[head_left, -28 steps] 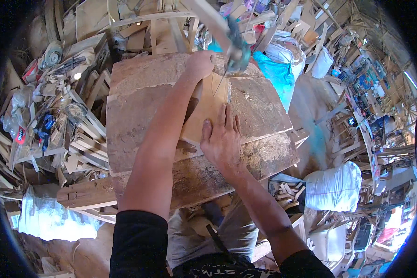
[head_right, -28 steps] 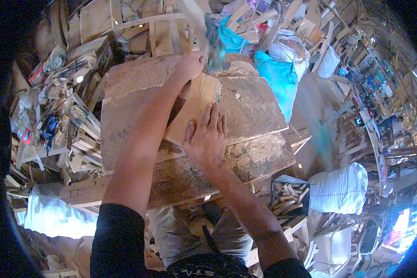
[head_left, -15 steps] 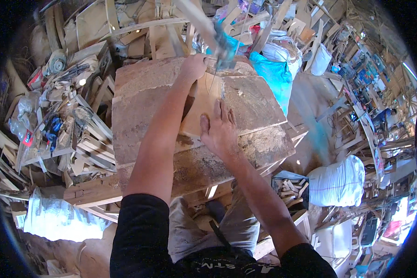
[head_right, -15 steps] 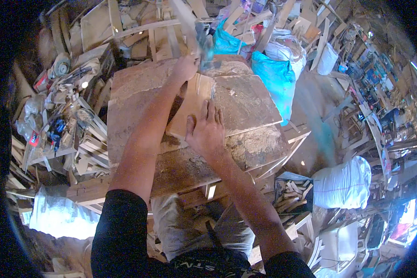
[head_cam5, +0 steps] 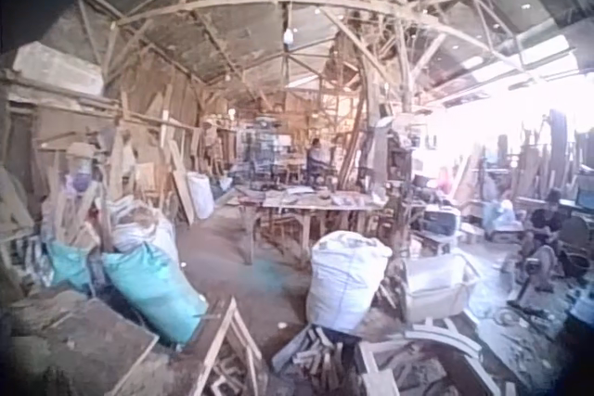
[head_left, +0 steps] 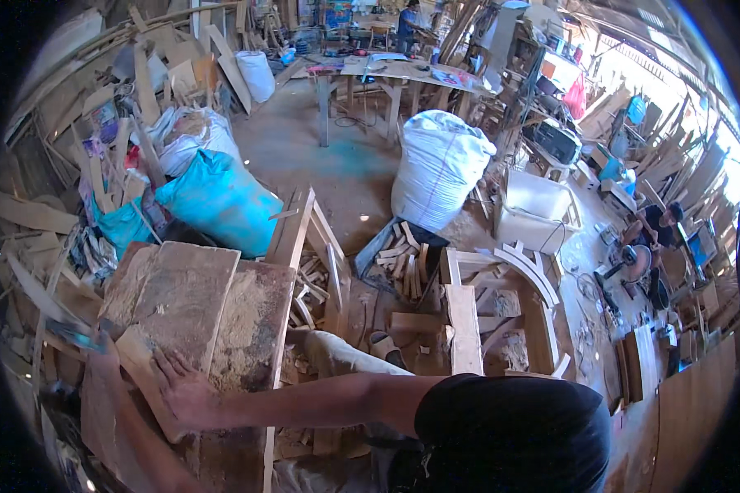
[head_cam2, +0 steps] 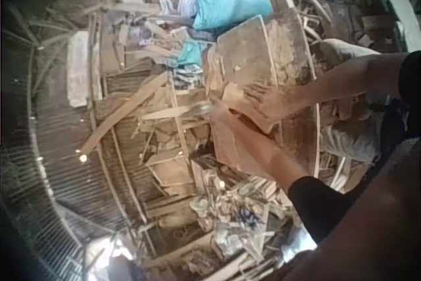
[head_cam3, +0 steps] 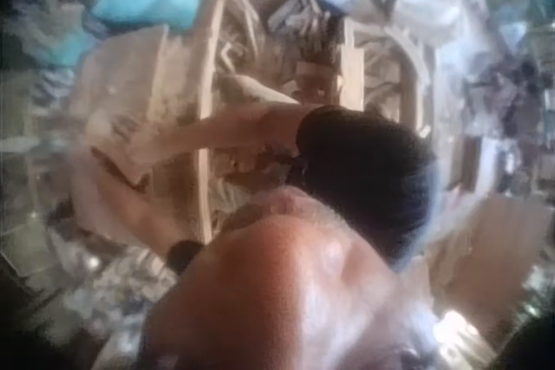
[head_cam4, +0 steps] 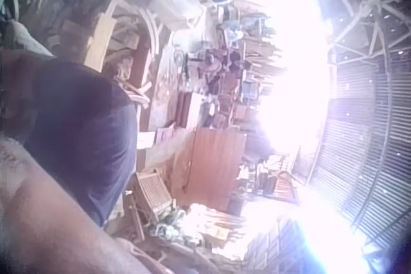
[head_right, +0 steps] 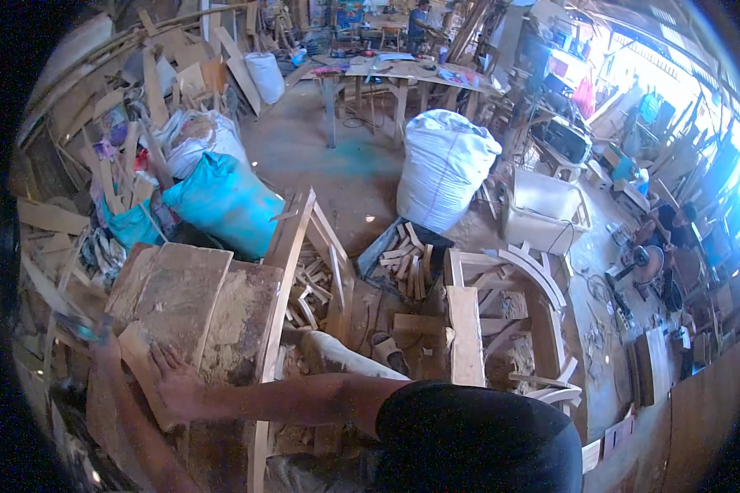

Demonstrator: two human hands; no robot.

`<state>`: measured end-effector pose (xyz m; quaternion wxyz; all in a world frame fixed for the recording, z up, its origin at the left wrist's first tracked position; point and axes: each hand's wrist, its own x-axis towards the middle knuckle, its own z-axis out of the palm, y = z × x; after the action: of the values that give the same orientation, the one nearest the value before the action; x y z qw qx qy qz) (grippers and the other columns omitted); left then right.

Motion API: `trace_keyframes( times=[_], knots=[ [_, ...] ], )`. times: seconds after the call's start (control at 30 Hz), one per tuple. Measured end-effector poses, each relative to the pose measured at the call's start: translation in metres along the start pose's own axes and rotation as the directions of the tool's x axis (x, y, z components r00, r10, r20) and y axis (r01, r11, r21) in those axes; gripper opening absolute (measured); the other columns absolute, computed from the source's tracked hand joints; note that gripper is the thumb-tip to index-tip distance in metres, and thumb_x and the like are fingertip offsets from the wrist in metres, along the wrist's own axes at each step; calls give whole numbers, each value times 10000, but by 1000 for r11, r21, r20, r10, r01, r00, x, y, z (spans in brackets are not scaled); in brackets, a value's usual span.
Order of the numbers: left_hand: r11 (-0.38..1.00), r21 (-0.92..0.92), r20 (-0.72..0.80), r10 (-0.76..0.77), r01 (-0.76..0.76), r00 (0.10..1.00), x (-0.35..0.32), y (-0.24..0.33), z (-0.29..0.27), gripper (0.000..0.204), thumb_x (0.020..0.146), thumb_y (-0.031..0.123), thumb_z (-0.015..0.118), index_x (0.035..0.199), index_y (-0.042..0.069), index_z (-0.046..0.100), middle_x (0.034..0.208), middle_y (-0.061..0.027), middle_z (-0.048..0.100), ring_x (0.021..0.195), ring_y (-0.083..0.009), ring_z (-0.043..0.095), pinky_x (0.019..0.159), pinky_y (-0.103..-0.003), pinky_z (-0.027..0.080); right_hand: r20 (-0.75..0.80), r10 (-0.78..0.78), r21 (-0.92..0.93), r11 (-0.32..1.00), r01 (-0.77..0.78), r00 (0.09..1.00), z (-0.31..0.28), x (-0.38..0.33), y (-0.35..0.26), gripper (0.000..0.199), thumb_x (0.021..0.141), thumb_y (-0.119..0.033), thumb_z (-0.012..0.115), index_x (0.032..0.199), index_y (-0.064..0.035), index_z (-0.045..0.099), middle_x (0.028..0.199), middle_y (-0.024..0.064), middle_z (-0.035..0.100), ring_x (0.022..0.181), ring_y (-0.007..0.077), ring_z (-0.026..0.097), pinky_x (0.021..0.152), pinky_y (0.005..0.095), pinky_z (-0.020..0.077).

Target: The person cuts a curved shape into a piece of wood using a scroll saw, guiding the wood with their hands and placing finished pieces into a wooden crate.

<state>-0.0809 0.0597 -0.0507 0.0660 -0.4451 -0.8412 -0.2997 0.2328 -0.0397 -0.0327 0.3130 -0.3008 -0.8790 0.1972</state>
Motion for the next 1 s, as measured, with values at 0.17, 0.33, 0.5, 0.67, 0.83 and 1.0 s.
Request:
trace_keyframes(
  times=[0.17,0.33,0.5,0.67,0.83,1.0],
  knots=[
    [997,77,-145,-14,26,989,17,-55,8,613,979,492,664,1399,46,622,1284,-227,682,1208,-397,635,1051,-480,490,80,-1,29,1000,-2,997,9,2,-12,766,918,-200,567,1468,257,295,1549,467,289,1513,545,261,1279,582,184],
    [988,-39,-121,143,-149,982,2,-18,-18,604,962,483,687,1371,41,641,1289,-231,679,1215,-418,630,1048,-489,491,38,-10,-43,999,12,999,19,6,-5,756,921,-223,542,1457,263,320,1548,453,316,1513,543,263,1277,587,184],
    [997,-47,-99,53,-58,994,-7,-12,-32,597,961,477,685,1367,41,643,1286,-231,680,1211,-419,631,1046,-490,493,162,-13,-42,999,20,987,-8,7,-21,754,892,-247,557,1436,248,388,1539,438,359,1511,546,270,1279,596,172],
    [996,-73,-90,34,-41,995,-5,30,-39,591,960,472,683,1362,41,645,1283,-232,681,1207,-419,632,1044,-490,494,135,-41,-56,997,49,990,-8,15,-10,756,850,-279,596,1384,242,473,1538,462,341,1501,572,275,1277,608,162],
    [997,-79,-86,1,-8,996,-15,28,-45,584,958,466,682,1357,40,647,1280,-233,681,1204,-420,634,1042,-491,495,179,-22,-14,1000,25,984,-23,8,-19,718,833,-292,615,1298,249,547,1526,495,320,1507,587,251,1272,610,170],
    [996,-80,-67,-35,30,997,-26,15,-46,578,957,460,680,1353,40,649,1276,-234,682,1200,-421,635,1040,-492,496,236,-42,39,999,34,971,-28,2,-23,702,835,-287,611,1289,245,557,1536,492,308,1509,591,239,1280,594,161]
  ],
)
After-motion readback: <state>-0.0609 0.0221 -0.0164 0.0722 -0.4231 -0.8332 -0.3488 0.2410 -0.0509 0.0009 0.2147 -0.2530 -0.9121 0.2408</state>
